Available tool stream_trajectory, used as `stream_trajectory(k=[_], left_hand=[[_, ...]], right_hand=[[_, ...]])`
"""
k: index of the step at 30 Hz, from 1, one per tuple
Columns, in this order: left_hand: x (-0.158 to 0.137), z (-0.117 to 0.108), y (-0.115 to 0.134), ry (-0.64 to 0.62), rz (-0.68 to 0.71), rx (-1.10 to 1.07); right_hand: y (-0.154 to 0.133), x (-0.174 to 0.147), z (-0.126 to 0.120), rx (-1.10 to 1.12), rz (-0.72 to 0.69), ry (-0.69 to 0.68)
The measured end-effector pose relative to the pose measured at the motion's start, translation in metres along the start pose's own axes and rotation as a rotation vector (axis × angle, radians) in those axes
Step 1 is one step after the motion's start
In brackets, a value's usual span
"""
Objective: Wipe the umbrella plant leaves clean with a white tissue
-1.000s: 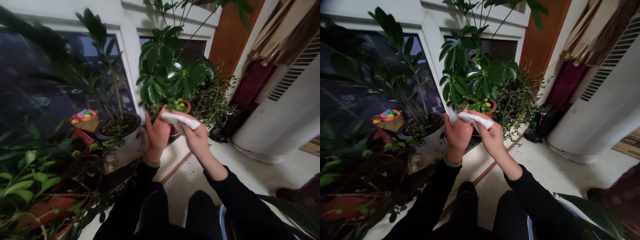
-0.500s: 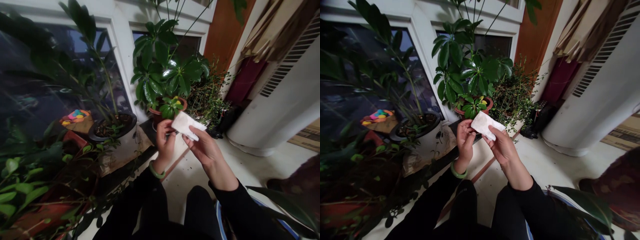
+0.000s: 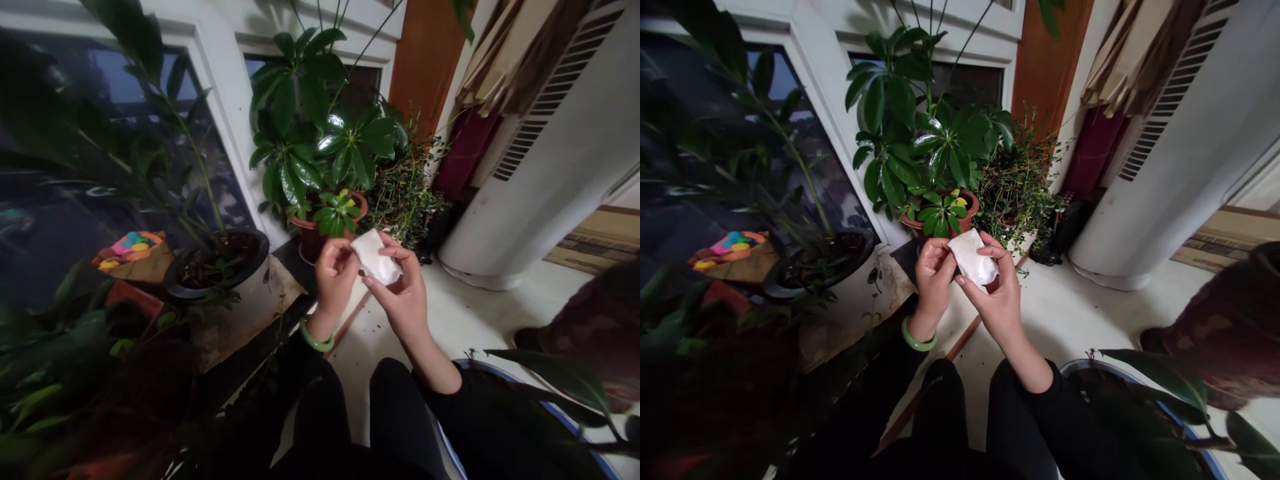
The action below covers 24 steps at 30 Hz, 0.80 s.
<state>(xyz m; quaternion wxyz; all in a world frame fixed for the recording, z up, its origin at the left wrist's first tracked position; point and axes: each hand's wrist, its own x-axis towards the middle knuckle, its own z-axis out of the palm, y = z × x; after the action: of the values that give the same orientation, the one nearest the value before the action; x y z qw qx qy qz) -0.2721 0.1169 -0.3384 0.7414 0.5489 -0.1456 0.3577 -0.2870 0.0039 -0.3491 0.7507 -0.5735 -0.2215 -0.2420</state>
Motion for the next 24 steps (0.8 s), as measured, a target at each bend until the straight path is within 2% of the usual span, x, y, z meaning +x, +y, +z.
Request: stream_trajectory(k=[3,8,11,17,21,24], left_hand=[[0.0,-0.002,0.001,-0.017,0.042,0.008],[0.001,-0.009,0.003,-0.035,0.097,0.017],[0.002,-0.013,0.002,-0.024,0.096,0.074],[0.008,-0.015,-0.008,-0.081,0.254,0.165],[0.007,-0.017,-0.015,-0.176,0.333,0.406],[0.0,-0.018,-0.019,-0.194,0.445,0.583]], right_hand=[[-0.002,-0.001,0.007,0.048,0.062,0.043],[-0.007,0.015,0.006,0.393,0.41,0.098],[-0.007,0.027,-0.005,0.496,0.529,0.098],[0.001,0.043,-0.031,0.491,0.54,0.066],[0.004,0.061,-0.039,0.459,0.525,0.049],[0.008,0.072,-0.04,0.396,0.445,0.065]])
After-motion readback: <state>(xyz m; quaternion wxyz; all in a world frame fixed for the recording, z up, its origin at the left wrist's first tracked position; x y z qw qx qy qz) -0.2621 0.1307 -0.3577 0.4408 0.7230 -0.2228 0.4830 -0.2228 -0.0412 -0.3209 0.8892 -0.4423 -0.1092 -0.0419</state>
